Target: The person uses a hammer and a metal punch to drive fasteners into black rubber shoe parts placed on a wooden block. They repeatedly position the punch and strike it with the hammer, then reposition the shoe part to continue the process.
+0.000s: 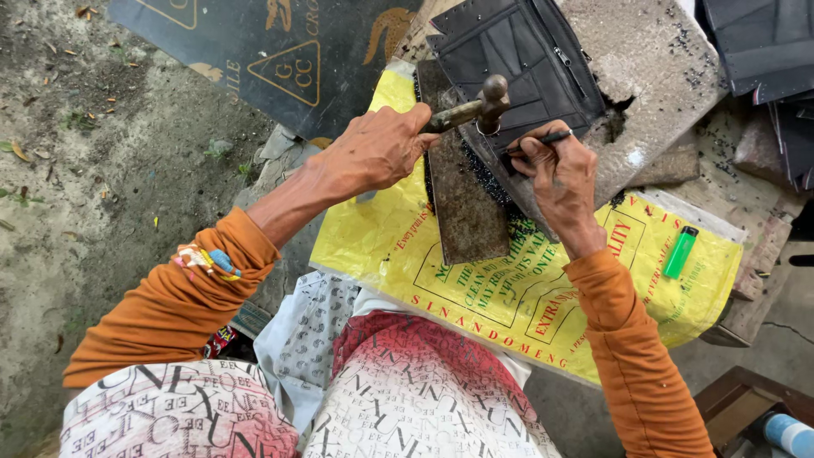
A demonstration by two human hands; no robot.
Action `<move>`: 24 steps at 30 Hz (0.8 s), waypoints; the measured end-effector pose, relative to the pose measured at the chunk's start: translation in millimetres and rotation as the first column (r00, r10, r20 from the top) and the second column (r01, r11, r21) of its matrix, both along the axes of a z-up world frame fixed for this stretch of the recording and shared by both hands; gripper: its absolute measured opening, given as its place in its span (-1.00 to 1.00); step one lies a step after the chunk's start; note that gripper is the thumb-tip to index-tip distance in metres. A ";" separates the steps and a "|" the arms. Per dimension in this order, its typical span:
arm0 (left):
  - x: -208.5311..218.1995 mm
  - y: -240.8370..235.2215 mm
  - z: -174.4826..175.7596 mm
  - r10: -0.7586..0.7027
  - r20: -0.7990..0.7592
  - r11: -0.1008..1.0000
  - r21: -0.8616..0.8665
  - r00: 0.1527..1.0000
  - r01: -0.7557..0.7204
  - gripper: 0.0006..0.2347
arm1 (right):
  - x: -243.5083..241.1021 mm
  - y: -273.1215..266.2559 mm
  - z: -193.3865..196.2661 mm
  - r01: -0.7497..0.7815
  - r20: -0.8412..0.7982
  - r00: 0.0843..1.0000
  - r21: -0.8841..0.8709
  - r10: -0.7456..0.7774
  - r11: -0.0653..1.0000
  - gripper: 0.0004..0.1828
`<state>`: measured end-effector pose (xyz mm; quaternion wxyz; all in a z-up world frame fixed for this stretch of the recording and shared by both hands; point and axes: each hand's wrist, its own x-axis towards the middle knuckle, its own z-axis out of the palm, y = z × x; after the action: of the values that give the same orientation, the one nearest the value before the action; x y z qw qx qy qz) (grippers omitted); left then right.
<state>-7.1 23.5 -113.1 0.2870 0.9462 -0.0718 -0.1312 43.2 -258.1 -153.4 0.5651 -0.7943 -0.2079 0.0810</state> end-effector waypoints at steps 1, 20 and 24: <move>-0.1 0.2 1.0 -0.006 0.016 1.000 -0.001 1.000 0.006 -0.70 | -0.1 1.6 2.6 0.002 -0.008 1.000 0.003 -0.002 1.000 -0.83; -0.3 -4.9 24.8 -0.042 0.105 0.999 0.009 0.994 0.041 -0.69 | -5.2 15.4 13.6 0.031 0.252 0.967 -0.199 0.021 0.979 -0.79; -0.5 -16.1 53.3 -0.025 0.118 0.975 -0.215 0.993 0.050 -0.74 | -4.1 14.0 9.7 0.053 0.346 0.937 -0.255 0.040 0.965 -0.77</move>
<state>-7.6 7.5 -59.9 0.3817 0.9135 -0.1200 -0.0736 39.2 -244.1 -143.7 0.4102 -0.8640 -0.2896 -0.0360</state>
